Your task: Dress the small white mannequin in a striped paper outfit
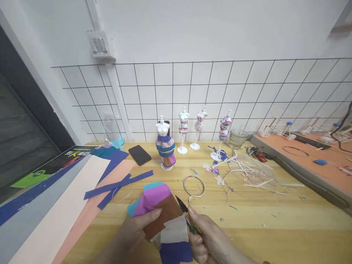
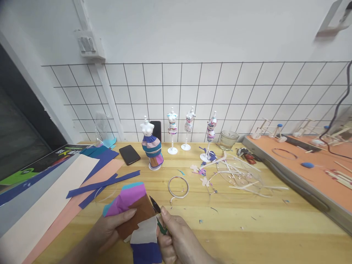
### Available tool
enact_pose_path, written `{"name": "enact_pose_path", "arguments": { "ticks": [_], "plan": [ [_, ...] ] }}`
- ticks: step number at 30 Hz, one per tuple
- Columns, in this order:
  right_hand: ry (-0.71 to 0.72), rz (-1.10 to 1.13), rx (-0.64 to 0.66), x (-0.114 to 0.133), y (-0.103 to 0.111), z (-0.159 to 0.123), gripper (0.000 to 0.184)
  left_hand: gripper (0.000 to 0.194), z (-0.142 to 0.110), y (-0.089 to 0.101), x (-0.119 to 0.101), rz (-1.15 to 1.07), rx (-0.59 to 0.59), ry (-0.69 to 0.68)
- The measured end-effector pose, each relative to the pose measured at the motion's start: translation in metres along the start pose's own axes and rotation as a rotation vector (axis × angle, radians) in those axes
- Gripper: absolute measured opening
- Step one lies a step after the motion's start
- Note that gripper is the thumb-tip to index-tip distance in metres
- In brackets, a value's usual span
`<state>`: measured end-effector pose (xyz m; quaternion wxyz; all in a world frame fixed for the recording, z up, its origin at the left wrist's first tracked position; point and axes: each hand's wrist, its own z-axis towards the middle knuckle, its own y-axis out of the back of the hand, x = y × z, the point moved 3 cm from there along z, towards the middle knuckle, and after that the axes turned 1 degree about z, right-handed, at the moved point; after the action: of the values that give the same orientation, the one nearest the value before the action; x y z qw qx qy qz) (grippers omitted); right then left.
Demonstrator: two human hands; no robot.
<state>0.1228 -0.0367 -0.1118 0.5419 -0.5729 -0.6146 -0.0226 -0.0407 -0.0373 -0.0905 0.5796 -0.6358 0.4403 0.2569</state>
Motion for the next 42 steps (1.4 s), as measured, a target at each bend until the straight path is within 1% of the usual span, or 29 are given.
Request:
{"name": "enact_pose_path", "arguments": {
  "ticks": [5,8,13,24,29,32,36,39,42],
  "plan": [
    [0.031,-0.011,0.024,0.0006,0.0,0.0003,0.059,0.03,-0.0003,-0.0009,-0.0008,0.026,0.017,-0.013],
    [0.04,-0.024,0.02,0.001,-0.0004,0.0,0.06,0.028,-0.0007,-0.0035,-0.0027,0.039,0.027,-0.037],
    [0.033,-0.026,0.013,0.0023,-0.0026,-0.0013,0.061,0.03,-0.0011,-0.0049,-0.0035,0.026,0.041,-0.044],
    [0.021,-0.004,-0.027,-0.0001,-0.001,-0.0012,0.064,0.029,-0.0005,-0.0045,-0.0036,0.026,0.104,-0.064],
    [-0.015,0.012,-0.071,0.0,-0.0017,-0.0023,0.066,0.028,-0.0001,-0.0028,-0.0029,0.052,0.096,-0.077],
    [-0.031,0.009,-0.051,0.0,-0.0019,-0.0025,0.064,0.026,0.0003,-0.0009,-0.0022,0.064,0.106,-0.084],
    [-0.004,-0.003,0.012,0.0004,-0.0009,-0.0009,0.061,0.026,0.0007,0.0028,-0.0017,0.045,0.107,-0.055],
    [-0.004,-0.036,-0.011,0.0007,0.0003,-0.0005,0.059,0.028,0.001,0.0046,-0.0018,0.013,0.125,-0.039],
    [-0.026,-0.046,-0.029,0.0011,-0.0007,-0.0015,0.059,0.031,0.0011,0.0049,-0.0024,-0.002,0.15,-0.06]
  ]
}}
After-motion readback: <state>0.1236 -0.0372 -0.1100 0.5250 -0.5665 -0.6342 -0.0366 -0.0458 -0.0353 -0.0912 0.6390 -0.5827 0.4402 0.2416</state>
